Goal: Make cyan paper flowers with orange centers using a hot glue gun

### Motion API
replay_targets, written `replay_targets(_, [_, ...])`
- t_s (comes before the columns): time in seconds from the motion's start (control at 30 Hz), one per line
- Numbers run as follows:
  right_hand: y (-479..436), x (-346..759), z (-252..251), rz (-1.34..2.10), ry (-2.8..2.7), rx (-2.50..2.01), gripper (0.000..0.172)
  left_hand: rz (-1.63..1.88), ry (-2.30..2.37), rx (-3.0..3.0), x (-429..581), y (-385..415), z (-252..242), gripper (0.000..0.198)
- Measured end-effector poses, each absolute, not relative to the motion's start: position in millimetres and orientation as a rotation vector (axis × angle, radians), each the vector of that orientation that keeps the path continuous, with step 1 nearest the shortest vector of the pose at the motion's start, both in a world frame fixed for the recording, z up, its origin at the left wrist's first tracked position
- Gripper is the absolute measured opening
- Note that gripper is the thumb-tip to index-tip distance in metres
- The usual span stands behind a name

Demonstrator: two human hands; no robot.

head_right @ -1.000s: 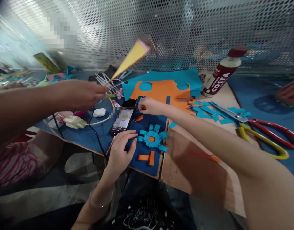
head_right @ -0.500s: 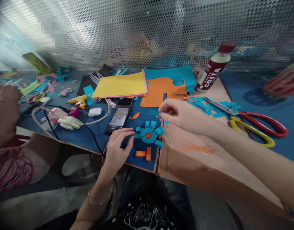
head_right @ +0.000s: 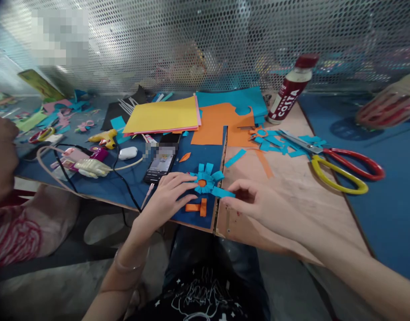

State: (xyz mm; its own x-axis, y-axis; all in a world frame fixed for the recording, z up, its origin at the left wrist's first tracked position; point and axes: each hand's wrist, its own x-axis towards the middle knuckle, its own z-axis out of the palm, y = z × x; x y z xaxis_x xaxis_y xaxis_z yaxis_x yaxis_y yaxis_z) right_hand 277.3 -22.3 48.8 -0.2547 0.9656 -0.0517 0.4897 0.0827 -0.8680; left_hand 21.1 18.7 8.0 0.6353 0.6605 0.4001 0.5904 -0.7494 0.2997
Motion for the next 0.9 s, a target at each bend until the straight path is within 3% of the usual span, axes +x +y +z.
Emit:
replay_targets(0.17, [-18, 285, 50, 1.106, -1.841, -1.491, 0.038, 0.746, 0.969, 2.788, 24, 21, 9, 0.027])
replay_targets(0.6, [4, 298, 16, 0.514, -2.257, -1.447, 0.043, 0.808, 0.904, 2.767, 28, 22, 5, 0.016])
replay_targets(0.9, [9, 293, 16, 0.556, -2.293, -1.43, 0.036, 0.763, 0.91, 2.849, 30, 22, 3, 0.017])
